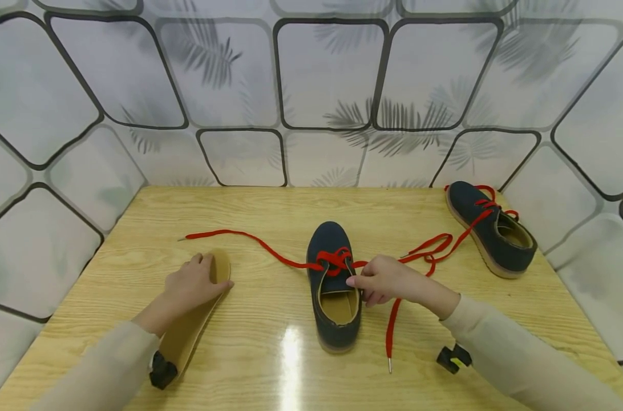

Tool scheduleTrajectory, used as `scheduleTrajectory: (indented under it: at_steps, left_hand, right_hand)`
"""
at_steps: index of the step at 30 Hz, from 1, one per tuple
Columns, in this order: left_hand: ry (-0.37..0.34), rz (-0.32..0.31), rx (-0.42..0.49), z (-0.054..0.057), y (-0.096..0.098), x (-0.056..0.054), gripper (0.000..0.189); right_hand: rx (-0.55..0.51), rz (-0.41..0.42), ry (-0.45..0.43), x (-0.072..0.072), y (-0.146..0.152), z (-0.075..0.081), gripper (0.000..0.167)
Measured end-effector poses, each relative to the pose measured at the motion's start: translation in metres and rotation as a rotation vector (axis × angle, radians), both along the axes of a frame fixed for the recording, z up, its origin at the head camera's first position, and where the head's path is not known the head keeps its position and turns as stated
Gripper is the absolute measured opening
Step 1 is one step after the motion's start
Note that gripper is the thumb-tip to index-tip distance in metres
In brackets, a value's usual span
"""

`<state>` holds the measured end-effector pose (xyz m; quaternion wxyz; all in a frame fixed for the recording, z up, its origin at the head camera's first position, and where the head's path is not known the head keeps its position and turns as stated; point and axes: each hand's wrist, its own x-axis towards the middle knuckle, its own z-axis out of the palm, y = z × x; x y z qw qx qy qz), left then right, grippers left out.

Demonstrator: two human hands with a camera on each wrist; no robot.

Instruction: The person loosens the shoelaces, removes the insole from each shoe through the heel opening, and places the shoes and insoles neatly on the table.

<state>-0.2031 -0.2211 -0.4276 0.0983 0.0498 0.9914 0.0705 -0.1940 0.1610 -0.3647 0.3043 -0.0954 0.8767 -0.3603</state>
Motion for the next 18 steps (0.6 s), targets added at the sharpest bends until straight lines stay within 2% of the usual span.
scheduleTrajectory:
  at_steps: [3,8,13,18]
  left_hand:
    - [-0.003,0.020,0.006,0.000,-0.005,0.000,0.089]
    - [0.017,0.014,0.033,0.004,-0.006,-0.003,0.089]
    - [0.028,0.018,0.053,0.018,0.000,-0.011,0.088]
    - [0.005,-0.003,0.074,0.029,0.018,-0.023,0.082]
  right_hand:
    - [-0.001,-0.001,0.000,0.000,0.000,-0.001,0.037]
    - [-0.009,0.001,0.005,0.002,0.001,-0.002,0.034]
    - [-0.032,0.009,0.017,0.006,0.001,-0.002,0.030]
    - [0.008,-0.015,0.012,0.012,0.000,-0.002,0.028]
